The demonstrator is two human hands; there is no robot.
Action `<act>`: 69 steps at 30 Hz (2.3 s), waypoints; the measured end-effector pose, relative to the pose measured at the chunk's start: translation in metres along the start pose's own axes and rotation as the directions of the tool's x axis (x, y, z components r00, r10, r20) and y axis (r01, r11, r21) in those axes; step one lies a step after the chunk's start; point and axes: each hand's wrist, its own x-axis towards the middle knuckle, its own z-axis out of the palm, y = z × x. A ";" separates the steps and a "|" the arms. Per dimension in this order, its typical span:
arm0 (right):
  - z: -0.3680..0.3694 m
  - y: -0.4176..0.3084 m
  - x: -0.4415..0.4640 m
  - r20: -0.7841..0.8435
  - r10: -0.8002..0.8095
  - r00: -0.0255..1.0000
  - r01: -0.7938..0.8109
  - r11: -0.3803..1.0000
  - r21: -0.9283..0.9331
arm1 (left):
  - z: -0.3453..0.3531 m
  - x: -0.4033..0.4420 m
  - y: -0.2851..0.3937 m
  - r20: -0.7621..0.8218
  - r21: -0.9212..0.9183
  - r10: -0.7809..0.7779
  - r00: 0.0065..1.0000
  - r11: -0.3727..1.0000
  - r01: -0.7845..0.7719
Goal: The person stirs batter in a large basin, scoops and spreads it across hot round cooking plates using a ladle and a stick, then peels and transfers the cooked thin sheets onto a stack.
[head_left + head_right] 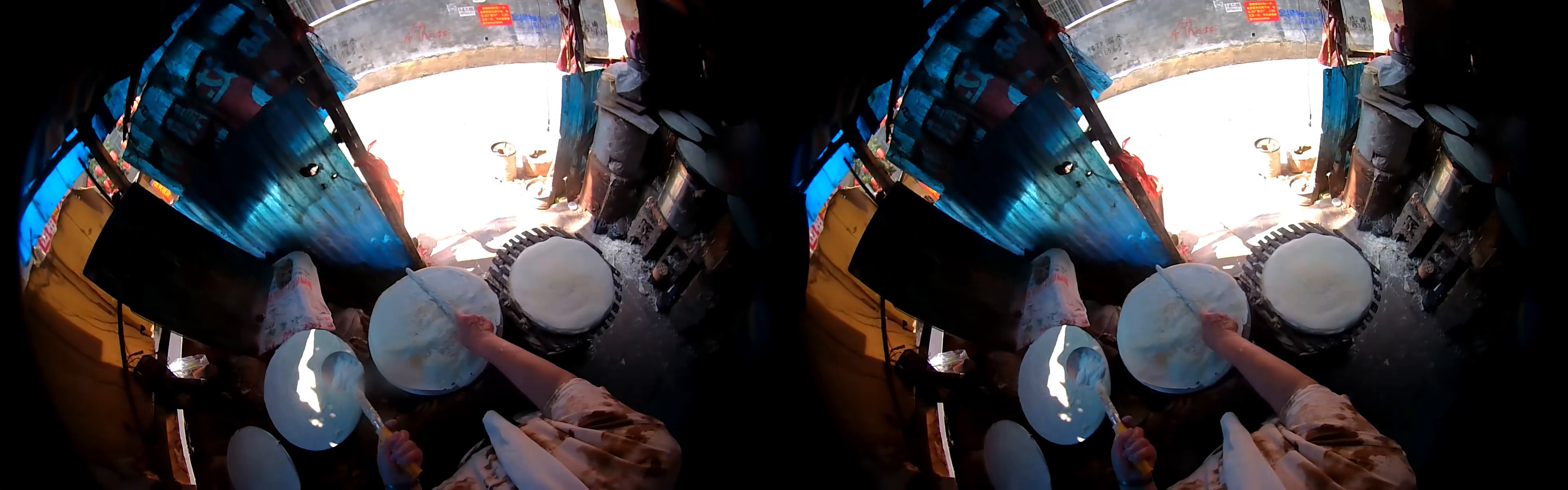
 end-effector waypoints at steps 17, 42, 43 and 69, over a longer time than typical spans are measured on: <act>-0.065 0.095 -0.089 -0.115 0.026 0.993 0.034 0.871 0.491 | 0.009 0.056 -0.067 -0.023 0.021 0.043 0.999 0.999 -0.043; -0.098 0.192 0.027 0.306 -0.400 0.864 0.289 0.891 0.349 | 0.012 0.066 -0.103 -0.065 0.003 0.260 0.963 0.965 -0.260; -0.096 0.195 0.025 0.298 -0.400 0.867 0.308 0.899 0.313 | 0.013 0.068 -0.104 -0.059 0.012 0.251 0.966 0.968 -0.250; -0.103 0.152 0.053 0.154 -0.360 0.920 0.368 0.929 -0.025 | -0.002 0.060 -0.098 -0.078 -0.013 0.280 0.957 0.959 -0.281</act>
